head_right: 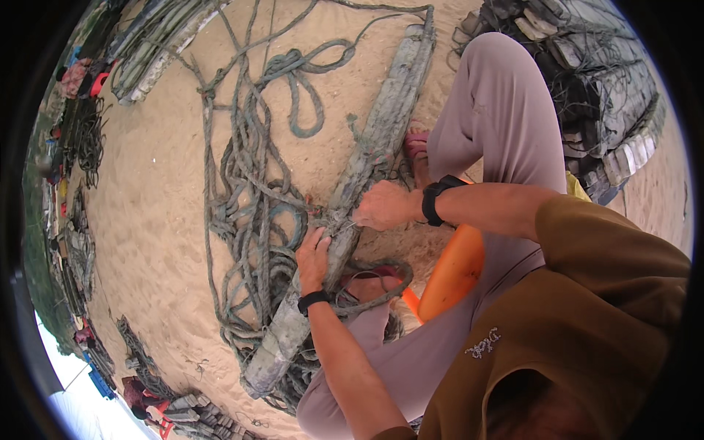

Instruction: Repairing or assembling sections of heavy rope and netting on a beach.

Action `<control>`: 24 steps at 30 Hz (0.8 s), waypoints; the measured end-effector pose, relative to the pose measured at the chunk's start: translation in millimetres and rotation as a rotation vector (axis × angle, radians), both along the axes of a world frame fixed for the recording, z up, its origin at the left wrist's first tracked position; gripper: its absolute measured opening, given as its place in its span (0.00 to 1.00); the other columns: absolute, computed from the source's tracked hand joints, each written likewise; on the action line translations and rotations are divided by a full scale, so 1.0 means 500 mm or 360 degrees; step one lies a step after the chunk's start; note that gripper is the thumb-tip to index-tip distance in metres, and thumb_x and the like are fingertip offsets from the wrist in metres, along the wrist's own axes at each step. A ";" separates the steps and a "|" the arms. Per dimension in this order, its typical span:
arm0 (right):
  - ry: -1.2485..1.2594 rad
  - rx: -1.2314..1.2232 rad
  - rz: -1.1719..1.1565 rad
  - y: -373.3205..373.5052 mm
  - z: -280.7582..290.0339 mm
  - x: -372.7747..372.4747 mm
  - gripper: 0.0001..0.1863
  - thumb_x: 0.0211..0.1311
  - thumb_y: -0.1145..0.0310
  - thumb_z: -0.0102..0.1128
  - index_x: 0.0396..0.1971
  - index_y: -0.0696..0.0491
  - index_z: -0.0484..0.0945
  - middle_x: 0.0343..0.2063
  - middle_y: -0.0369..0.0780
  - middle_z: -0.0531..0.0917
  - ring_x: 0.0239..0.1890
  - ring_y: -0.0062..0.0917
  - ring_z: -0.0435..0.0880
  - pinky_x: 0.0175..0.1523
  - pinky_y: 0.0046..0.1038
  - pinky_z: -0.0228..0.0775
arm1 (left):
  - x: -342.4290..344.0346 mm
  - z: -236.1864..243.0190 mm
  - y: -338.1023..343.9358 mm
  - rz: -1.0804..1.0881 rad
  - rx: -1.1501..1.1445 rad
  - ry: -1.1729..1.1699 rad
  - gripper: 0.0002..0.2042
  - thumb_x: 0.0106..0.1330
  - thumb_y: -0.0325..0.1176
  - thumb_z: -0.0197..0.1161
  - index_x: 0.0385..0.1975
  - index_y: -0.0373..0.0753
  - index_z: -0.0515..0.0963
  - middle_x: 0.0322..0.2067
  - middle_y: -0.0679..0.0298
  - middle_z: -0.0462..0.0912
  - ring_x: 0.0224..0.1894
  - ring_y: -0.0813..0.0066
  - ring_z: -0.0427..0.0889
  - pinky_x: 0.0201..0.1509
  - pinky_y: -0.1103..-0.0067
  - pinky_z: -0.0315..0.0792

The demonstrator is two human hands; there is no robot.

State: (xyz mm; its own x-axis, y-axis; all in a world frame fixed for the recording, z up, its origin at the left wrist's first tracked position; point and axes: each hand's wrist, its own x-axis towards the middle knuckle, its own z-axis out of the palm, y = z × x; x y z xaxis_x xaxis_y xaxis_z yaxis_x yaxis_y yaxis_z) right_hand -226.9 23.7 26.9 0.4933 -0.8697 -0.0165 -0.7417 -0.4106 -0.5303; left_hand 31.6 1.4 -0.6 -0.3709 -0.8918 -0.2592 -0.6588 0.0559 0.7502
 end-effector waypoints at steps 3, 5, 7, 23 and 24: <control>0.0086 -0.0027 0.0079 0.007 0.012 -0.002 0.10 0.59 0.61 0.55 0.26 0.49 0.81 0.15 0.43 0.78 0.21 0.41 0.79 0.25 0.41 0.68 | 0.005 0.002 0.001 -0.0014 0.0024 0.0011 0.17 0.61 0.35 0.61 0.49 0.35 0.78 0.58 0.47 0.72 0.60 0.53 0.72 0.63 0.71 0.63; 0.0075 -0.0125 0.0127 0.012 0.014 -0.007 0.10 0.60 0.60 0.54 0.27 0.49 0.80 0.14 0.43 0.76 0.21 0.41 0.79 0.24 0.41 0.68 | -0.001 0.004 0.001 -0.0006 0.0051 0.0033 0.17 0.61 0.35 0.61 0.49 0.34 0.78 0.59 0.47 0.71 0.61 0.53 0.71 0.63 0.71 0.63; 0.0165 -0.0106 0.0113 0.013 0.022 -0.003 0.10 0.60 0.61 0.54 0.27 0.49 0.80 0.15 0.44 0.77 0.21 0.41 0.79 0.25 0.41 0.68 | 0.003 0.001 -0.001 0.0011 0.0065 0.0032 0.18 0.62 0.35 0.61 0.49 0.34 0.78 0.59 0.47 0.71 0.61 0.53 0.70 0.63 0.71 0.63; -0.0122 0.0201 -0.0289 0.012 -0.002 -0.010 0.10 0.60 0.58 0.57 0.31 0.44 0.85 0.23 0.40 0.83 0.28 0.38 0.82 0.32 0.39 0.72 | 0.011 -0.004 -0.006 -0.0007 0.0052 0.0133 0.19 0.64 0.38 0.57 0.51 0.35 0.76 0.61 0.49 0.69 0.63 0.54 0.68 0.65 0.70 0.61; -0.0119 0.0201 -0.0289 0.013 -0.008 -0.010 0.10 0.60 0.58 0.57 0.31 0.44 0.85 0.23 0.40 0.83 0.28 0.38 0.82 0.32 0.39 0.72 | 0.010 -0.005 -0.006 -0.0007 0.0052 0.0136 0.19 0.64 0.38 0.57 0.51 0.35 0.76 0.61 0.49 0.69 0.63 0.54 0.68 0.65 0.70 0.61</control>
State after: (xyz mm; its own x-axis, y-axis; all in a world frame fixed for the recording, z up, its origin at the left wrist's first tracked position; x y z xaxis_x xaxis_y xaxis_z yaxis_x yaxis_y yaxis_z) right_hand -231.9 30.1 22.8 0.3330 -0.9376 -0.1001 -0.7541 -0.2011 -0.6252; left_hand 36.6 -1.4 -2.9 -0.3967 -0.8817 -0.2553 -0.5921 0.0332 0.8052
